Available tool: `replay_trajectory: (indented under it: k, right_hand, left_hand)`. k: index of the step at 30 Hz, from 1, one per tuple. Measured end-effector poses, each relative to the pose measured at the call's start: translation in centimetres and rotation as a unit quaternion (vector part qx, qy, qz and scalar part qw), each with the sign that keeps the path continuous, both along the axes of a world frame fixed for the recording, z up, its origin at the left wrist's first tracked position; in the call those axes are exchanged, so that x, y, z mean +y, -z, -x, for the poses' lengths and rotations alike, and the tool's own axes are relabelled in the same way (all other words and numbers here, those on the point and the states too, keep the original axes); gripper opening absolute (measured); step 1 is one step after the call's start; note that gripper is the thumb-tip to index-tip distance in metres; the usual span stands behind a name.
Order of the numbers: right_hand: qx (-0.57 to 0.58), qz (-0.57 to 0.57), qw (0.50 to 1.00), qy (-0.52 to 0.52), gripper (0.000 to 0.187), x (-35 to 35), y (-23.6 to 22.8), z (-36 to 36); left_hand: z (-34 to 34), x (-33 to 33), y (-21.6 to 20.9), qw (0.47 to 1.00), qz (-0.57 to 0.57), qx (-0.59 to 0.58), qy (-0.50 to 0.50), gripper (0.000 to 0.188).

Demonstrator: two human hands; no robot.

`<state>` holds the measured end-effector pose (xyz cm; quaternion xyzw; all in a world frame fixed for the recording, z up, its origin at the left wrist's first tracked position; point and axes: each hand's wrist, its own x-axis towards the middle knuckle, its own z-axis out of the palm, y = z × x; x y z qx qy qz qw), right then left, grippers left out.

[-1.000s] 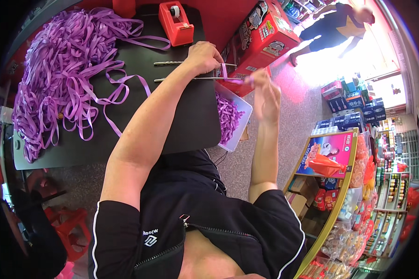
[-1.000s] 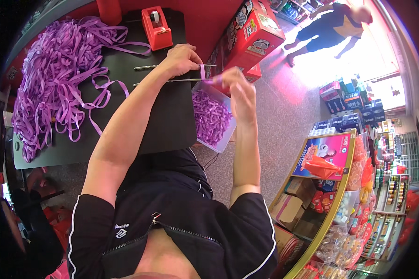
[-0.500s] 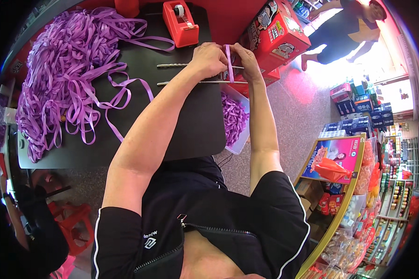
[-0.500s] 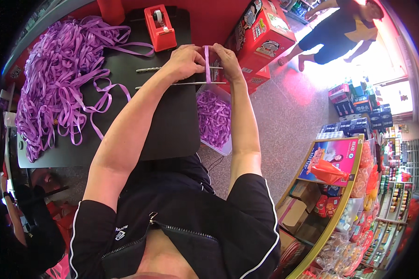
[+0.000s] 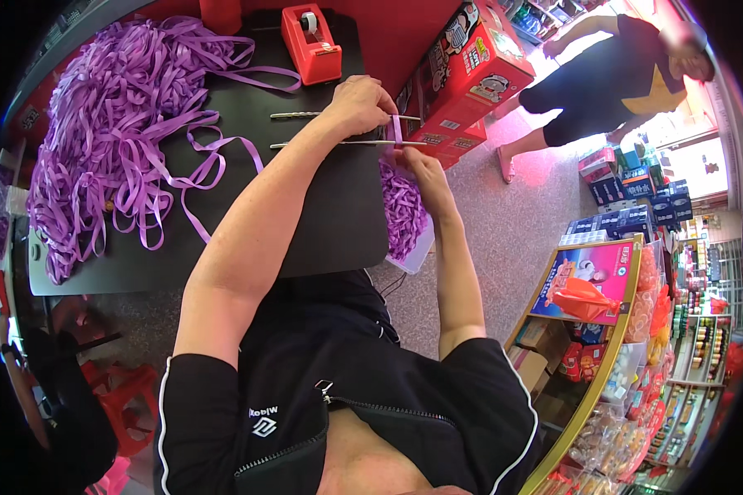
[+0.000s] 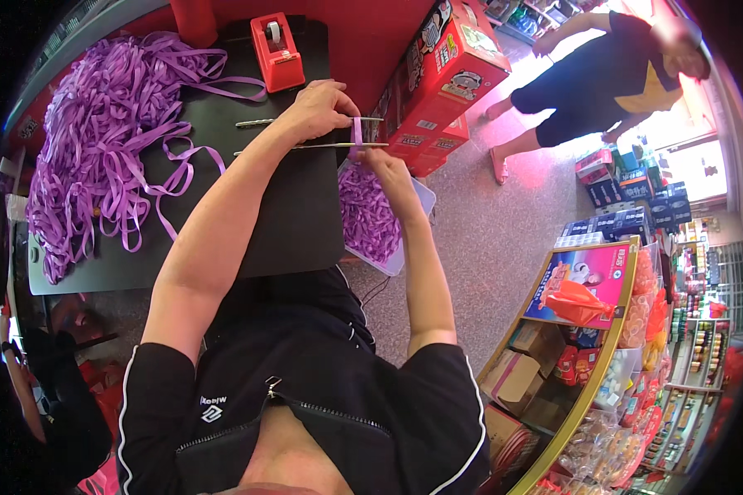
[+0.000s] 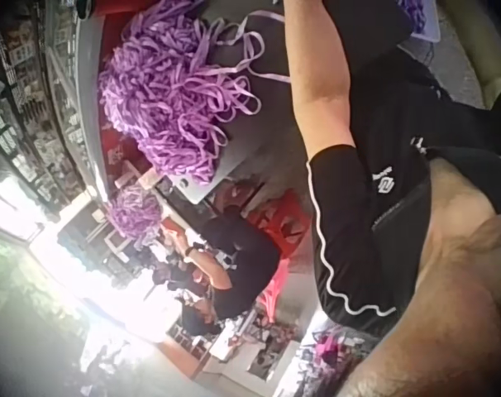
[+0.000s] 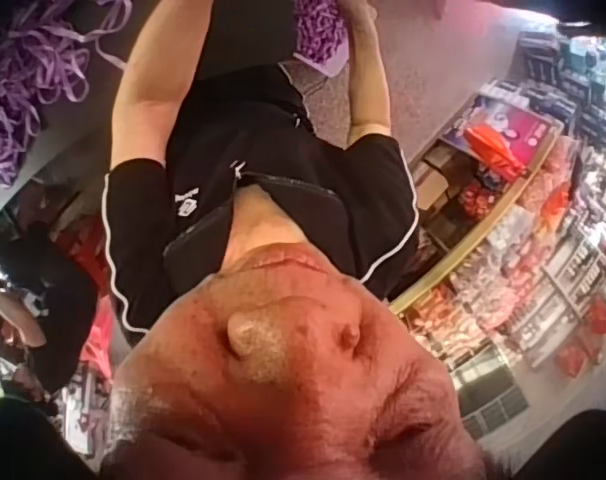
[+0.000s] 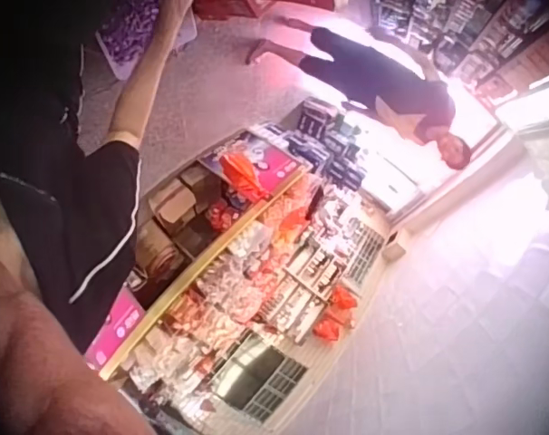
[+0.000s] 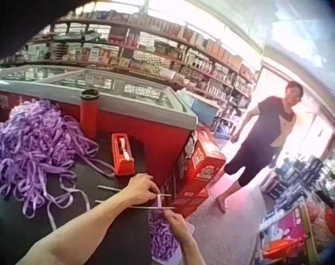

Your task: Tying purple ribbons onto metal rods at a workspace.

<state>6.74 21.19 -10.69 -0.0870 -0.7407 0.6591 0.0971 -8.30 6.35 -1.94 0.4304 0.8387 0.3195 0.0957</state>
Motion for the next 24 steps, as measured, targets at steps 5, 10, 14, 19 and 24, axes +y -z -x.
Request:
replay_trajectory:
  k: [5,10,14,19,24]
  right_hand:
    - [-0.040,0.064,0.997,0.029,0.042,-1.4,-4.0,-2.0]
    - [-0.081,0.119,0.990,0.000,0.047,-1.1,-5.7,-1.5]
    - [-0.140,0.125,0.982,0.007,0.052,-0.7,-6.9,-1.2]
    - [-0.204,0.185,0.961,-0.008,0.057,0.2,-7.5,-0.5]
    - [-0.221,0.191,0.956,-0.034,0.060,0.3,-7.7,-0.3]
  left_hand:
    - [-0.4,0.5,-1.4,0.988,-0.152,-0.034,-0.022,0.029]
    - [-2.9,0.5,-5.2,0.974,-0.071,-0.206,-0.061,0.025]
    - [-4.3,-1.0,-5.2,0.901,-0.036,-0.432,-0.018,0.037]
    - [-6.2,-1.5,-2.7,0.817,-0.086,-0.568,-0.061,0.064]
    - [-6.6,-1.0,-0.9,0.539,-0.325,-0.776,0.026,0.070]
